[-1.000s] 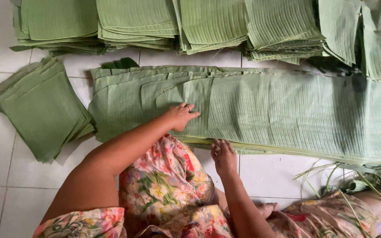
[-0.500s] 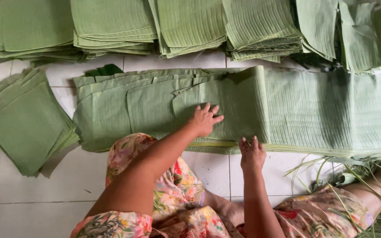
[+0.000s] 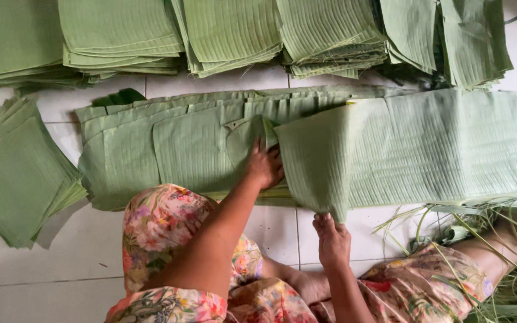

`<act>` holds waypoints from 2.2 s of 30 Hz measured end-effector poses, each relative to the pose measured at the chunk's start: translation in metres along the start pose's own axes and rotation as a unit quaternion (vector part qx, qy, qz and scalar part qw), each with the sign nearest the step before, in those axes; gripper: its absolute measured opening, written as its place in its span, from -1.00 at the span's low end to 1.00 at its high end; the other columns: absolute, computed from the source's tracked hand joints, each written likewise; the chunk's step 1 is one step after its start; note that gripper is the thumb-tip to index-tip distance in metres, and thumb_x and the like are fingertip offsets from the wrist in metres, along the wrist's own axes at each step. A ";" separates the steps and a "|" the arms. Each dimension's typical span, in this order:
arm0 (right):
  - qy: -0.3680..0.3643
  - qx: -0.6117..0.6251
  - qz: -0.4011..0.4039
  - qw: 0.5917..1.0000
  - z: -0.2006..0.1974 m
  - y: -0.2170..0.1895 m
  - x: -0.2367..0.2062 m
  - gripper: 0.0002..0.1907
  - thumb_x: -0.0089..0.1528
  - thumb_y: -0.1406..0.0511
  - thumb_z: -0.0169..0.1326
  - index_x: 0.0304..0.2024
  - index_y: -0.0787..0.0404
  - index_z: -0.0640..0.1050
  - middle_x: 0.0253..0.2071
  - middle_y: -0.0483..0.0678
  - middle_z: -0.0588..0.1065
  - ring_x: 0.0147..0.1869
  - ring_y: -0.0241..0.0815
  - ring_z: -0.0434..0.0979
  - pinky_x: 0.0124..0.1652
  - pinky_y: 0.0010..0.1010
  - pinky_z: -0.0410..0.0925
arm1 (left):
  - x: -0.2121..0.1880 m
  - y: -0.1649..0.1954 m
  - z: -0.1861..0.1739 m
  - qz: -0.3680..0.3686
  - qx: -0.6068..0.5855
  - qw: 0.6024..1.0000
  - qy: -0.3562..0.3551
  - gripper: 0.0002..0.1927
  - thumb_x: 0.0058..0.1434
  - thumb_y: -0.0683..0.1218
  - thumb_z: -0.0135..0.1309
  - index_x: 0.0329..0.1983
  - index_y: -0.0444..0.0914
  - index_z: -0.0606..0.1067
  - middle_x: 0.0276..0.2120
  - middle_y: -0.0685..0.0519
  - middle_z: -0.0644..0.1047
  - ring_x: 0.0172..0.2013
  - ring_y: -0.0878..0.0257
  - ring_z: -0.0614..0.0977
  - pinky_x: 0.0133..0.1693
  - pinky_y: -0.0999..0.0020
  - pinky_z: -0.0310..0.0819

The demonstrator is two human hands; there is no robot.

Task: The person sits on a tiled floor surrounded by stacks of banana leaves. They tear leaflets away from the leaf midrib one at a time, smooth the torn pieces, and stack the separated leaf pieces onto piles in front of them.

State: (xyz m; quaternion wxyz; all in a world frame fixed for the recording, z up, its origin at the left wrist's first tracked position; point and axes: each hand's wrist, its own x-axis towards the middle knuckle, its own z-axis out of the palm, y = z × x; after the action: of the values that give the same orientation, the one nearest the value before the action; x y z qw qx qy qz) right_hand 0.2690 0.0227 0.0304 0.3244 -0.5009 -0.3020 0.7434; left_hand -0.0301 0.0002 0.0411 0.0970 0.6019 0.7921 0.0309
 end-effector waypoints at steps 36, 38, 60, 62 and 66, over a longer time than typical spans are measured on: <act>0.118 -0.011 -0.016 0.993 -0.120 -0.017 -0.025 -0.74 0.43 0.17 -0.03 -0.16 0.25 0.46 -0.36 -0.01 0.48 -0.30 -0.16 0.48 -0.27 -0.33 0.40 | -0.011 0.040 -0.047 -0.064 -0.270 0.925 0.259 -0.68 0.20 -0.14 0.09 0.04 -0.15 0.45 -0.15 -0.13 0.63 -0.25 -0.20 0.65 -0.27 -0.09 0.53; 0.127 -0.002 0.001 0.992 -0.123 -0.011 -0.021 -0.74 0.42 0.18 -0.03 -0.17 0.27 0.48 -0.37 -0.01 0.48 -0.31 -0.18 0.49 -0.26 -0.34 0.41 | 0.003 0.055 -0.083 0.012 -0.307 0.888 0.341 -0.63 0.14 -0.17 0.08 0.05 -0.18 0.42 -0.18 -0.17 0.62 -0.30 -0.22 0.64 -0.31 -0.09 0.54; 0.045 0.064 -0.115 0.990 -0.082 -0.032 -0.032 -0.80 0.38 0.28 0.01 -0.16 0.32 0.54 -0.41 -0.01 0.51 -0.37 -0.19 0.49 -0.30 -0.34 0.41 | 0.291 0.073 -0.236 0.006 -0.358 0.831 0.426 -0.29 0.31 -0.07 0.11 0.46 -0.35 0.16 0.24 -0.29 0.45 0.23 -0.17 0.50 0.25 0.06 0.41; -0.003 0.084 -0.116 0.990 -0.057 -0.036 -0.045 -0.82 0.34 0.31 -0.01 -0.15 0.31 0.55 -0.40 -0.03 0.52 -0.36 -0.21 0.50 -0.28 -0.34 0.42 | 0.227 0.064 -0.233 0.068 -0.348 0.818 0.452 -0.37 0.39 -0.09 0.09 0.47 -0.32 0.19 0.30 -0.24 0.43 0.29 -0.15 0.49 0.30 0.09 0.41; -0.043 -0.017 0.069 0.997 0.023 -0.002 -0.045 -0.77 0.30 0.29 0.04 -0.32 0.37 0.55 -0.40 0.03 0.53 -0.32 -0.13 0.61 -0.24 -0.25 0.51 | 0.102 0.042 -0.204 0.123 -0.311 0.818 0.468 -0.46 0.44 -0.15 0.05 0.45 -0.31 0.25 0.33 -0.20 0.41 0.33 -0.15 0.46 0.36 0.05 0.37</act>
State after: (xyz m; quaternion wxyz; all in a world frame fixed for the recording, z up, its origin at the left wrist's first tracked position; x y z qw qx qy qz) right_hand 0.2610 -0.0145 0.0636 0.2504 -0.4932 -0.2928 0.7800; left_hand -0.0555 0.1232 0.2363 -0.1083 0.5452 0.6098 0.5650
